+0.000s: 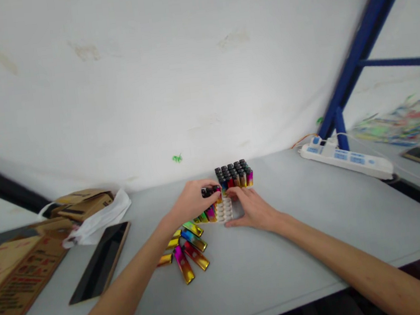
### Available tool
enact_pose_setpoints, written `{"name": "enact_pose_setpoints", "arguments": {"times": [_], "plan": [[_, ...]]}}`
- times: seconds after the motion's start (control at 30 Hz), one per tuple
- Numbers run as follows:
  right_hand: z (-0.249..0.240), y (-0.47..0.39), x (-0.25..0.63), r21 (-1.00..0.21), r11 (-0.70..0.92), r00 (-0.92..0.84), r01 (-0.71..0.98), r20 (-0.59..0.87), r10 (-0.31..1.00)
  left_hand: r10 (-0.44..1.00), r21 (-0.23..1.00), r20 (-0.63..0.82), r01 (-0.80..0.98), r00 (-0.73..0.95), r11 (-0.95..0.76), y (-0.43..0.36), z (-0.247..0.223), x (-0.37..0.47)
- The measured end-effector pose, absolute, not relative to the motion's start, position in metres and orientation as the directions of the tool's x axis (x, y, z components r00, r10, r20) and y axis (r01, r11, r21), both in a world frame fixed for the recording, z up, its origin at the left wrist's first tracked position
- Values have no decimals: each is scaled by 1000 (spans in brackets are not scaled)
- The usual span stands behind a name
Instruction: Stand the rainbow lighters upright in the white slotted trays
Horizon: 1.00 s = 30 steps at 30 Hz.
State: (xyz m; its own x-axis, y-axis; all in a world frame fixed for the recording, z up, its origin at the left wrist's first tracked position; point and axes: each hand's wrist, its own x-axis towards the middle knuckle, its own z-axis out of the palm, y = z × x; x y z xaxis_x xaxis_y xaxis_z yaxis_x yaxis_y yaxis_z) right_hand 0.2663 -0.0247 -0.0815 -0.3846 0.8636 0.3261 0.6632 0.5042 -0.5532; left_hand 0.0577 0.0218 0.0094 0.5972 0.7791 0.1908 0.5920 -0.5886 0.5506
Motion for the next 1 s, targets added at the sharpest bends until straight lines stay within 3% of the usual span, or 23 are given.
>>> {"name": "enact_pose_setpoints", "arguments": {"times": [0.17,0.37,0.63,0.87,1.0], "plan": [[-76,-27,266,-539,512,-400,669,319,859,765,493,164,620,622,-610,28,6,61],[-78,-26,267,-538,520,-411,663,320,854,765,606,167,547,623,-578,29,10,59],[-79,-25,268,-527,536,-426,660,325,844,736,508,177,580,654,-637,27,9,61],[-81,-24,269,-513,556,-443,654,336,831,701,561,98,543,707,-625,32,13,59],[-79,-24,268,-514,547,-437,661,329,837,701,511,102,567,706,-646,32,14,60]]}}
